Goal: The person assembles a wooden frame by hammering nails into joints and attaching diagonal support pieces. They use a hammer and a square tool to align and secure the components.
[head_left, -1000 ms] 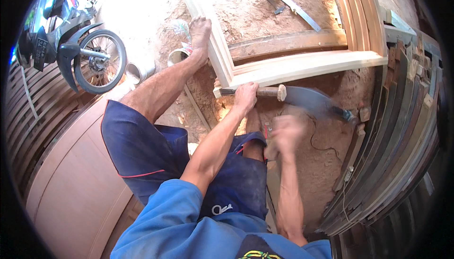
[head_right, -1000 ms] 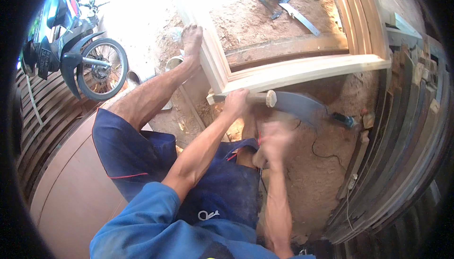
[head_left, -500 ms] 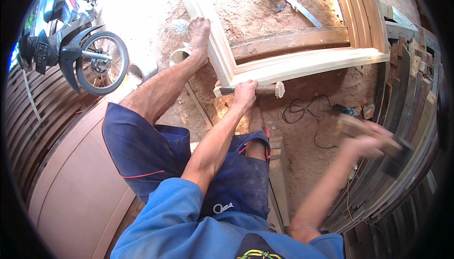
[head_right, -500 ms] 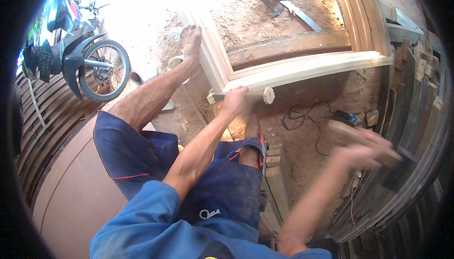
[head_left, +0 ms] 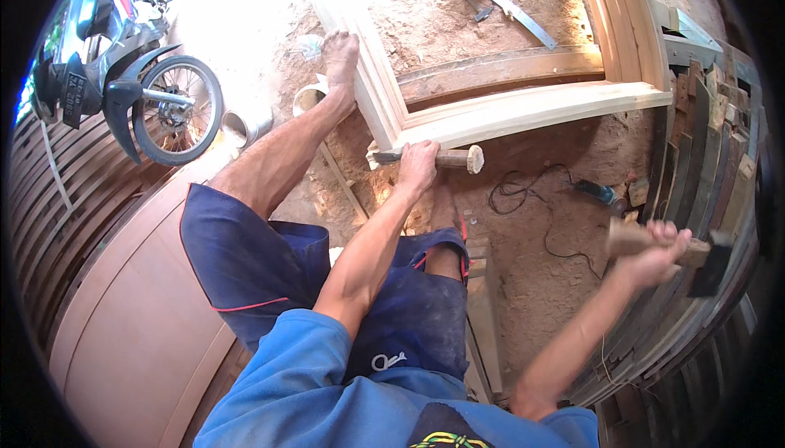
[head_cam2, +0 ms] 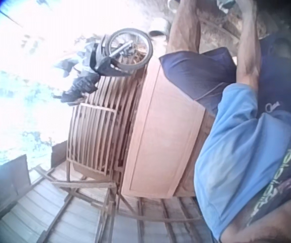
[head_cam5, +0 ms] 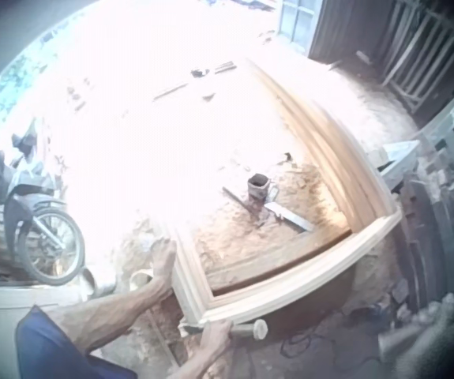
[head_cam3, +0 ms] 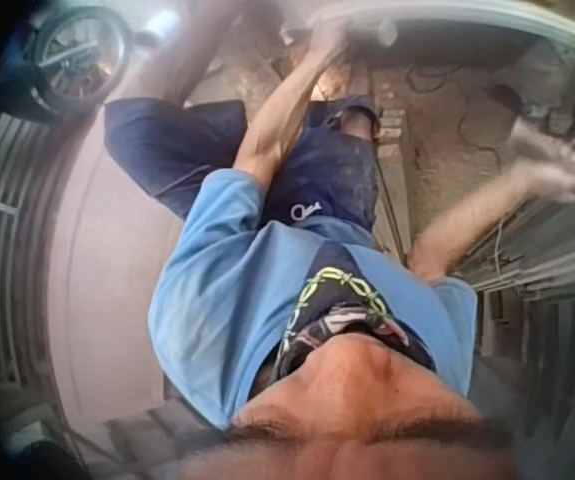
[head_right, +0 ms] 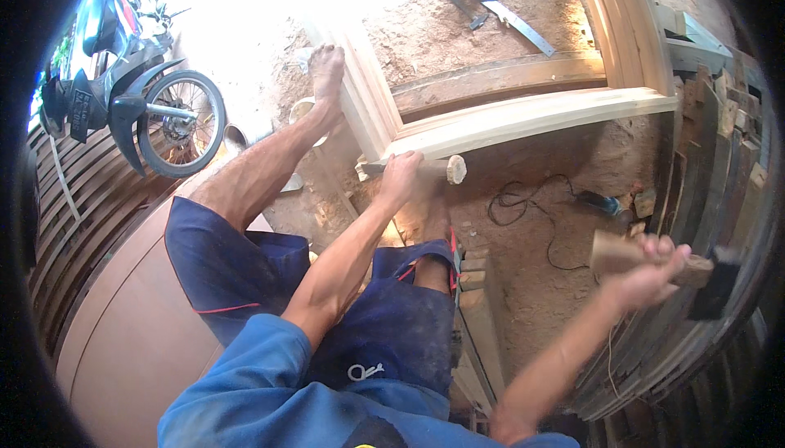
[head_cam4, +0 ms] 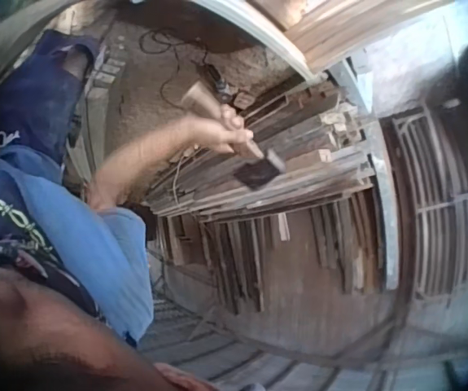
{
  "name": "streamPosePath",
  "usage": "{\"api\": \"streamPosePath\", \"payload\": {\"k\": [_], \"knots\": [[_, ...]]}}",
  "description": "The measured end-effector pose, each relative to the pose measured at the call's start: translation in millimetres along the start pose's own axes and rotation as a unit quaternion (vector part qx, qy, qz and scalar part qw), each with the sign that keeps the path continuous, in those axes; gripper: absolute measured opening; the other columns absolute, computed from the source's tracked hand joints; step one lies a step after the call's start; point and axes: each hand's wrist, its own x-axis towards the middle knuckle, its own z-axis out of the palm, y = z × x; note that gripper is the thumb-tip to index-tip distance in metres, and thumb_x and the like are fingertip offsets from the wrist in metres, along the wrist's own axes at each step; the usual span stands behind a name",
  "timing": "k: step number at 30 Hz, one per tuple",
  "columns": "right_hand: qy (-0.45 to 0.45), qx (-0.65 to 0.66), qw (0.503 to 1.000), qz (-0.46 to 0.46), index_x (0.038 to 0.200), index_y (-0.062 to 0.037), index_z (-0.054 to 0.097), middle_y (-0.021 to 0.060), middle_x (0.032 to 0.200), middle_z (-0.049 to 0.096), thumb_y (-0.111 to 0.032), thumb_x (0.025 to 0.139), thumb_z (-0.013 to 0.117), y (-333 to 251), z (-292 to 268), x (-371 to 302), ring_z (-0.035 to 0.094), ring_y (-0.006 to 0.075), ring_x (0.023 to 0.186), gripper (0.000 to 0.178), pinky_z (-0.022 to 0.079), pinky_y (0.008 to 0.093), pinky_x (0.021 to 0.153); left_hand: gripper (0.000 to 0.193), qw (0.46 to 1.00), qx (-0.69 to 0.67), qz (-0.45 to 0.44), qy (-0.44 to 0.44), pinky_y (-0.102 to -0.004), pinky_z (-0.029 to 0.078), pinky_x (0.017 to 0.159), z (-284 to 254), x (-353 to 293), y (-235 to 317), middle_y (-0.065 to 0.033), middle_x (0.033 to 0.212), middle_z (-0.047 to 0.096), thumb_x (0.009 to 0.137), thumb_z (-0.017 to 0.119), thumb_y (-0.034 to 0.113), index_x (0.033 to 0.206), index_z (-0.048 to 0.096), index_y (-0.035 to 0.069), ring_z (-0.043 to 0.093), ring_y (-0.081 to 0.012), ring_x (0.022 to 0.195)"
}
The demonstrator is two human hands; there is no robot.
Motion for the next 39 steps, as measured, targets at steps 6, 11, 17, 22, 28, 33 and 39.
{"api": "streamPosePath", "payload": {"k": [6,11,17,22,28,33,39], "knots": [[-0.399,-0.203,0.821,0.354,0.109,-0.0005,0.051,0.0035,0.066,0.057,-0.016,0.093,0.066,144.4,17.4,-160.0,0.057,0.0144,0.049,0.027,0.049,0.0318,0.045,0.028,0.997,0.032,0.064,0.042,-0.0634,0.033,0.111,-2.2,-13.9,-8.1,-0.0192,0.098,0.065,0.077,0.056,-0.005,0.102,0.065,0.005,0.061,-0.0405,0.110],[-0.321,-0.097,0.869,0.364,0.103,-0.0043,0.050,0.0013,0.070,0.056,-0.020,0.097,0.065,134.8,-63.5,-109.5,0.055,0.0097,0.051,0.022,0.049,0.0273,0.044,0.029,0.998,0.030,0.053,0.007,-0.0594,0.032,0.114,1.2,-21.1,-11.5,-0.0158,0.101,0.065,0.074,0.061,-0.005,0.100,0.064,0.007,0.060,-0.0373,0.113],[-0.107,0.050,0.960,0.254,0.099,-0.0062,0.049,0.0003,0.068,0.054,-0.019,0.100,0.060,123.3,-15.7,-103.5,0.054,0.0092,0.051,0.016,0.049,0.0253,0.044,0.032,1.000,0.005,-0.001,0.006,-0.0593,0.036,0.111,5.2,-16.0,-24.8,-0.0160,0.103,0.065,0.071,0.071,0.001,0.102,0.064,0.006,0.060,-0.0378,0.111],[-0.439,-0.146,0.788,0.406,0.102,0.0013,0.050,0.0041,0.068,0.059,-0.020,0.094,0.068,186.3,3.4,-193.0,0.058,0.0124,0.050,0.029,0.052,0.0304,0.046,0.033,0.998,0.042,-0.055,0.001,-0.0564,0.042,0.102,-6.0,-28.4,-57.7,-0.0152,0.103,0.067,0.073,0.066,0.000,0.105,0.065,0.008,0.061,-0.0355,0.111],[-0.448,-0.160,0.745,0.468,0.108,-0.0015,0.052,0.0035,0.069,0.059,-0.018,0.093,0.070,170.1,-41.1,-210.0,0.059,0.0124,0.051,0.028,0.051,0.0299,0.045,0.027,0.992,0.092,-0.075,-0.046,-0.0511,0.049,0.088,-26.3,-68.7,-76.5,-0.0132,0.099,0.069,0.074,0.066,-0.002,0.099,0.065,0.008,0.064,-0.0349,0.102],[-0.344,-0.189,0.806,0.443,0.108,-0.0063,0.049,0.0021,0.070,0.055,-0.019,0.095,0.067,150.2,-85.8,-143.0,0.056,0.0114,0.050,0.025,0.050,0.0290,0.044,0.034,0.998,0.034,0.042,0.041,-0.0477,0.046,0.090,12.7,-50.9,-4.2,-0.0128,0.098,0.065,0.070,0.067,-0.004,0.101,0.061,0.008,0.062,-0.0330,0.102],[-0.268,-0.122,0.861,0.414,0.107,-0.0070,0.044,0.0026,0.070,0.052,-0.017,0.097,0.063,116.6,-113.9,-100.0,0.053,0.0118,0.049,0.023,0.046,0.0281,0.044,0.035,0.997,-0.020,0.057,0.057,-0.0478,0.044,0.090,14.7,-26.2,25.6,-0.0136,0.099,0.064,0.069,0.066,-0.006,0.100,0.060,0.008,0.060,-0.0343,0.103]]}}
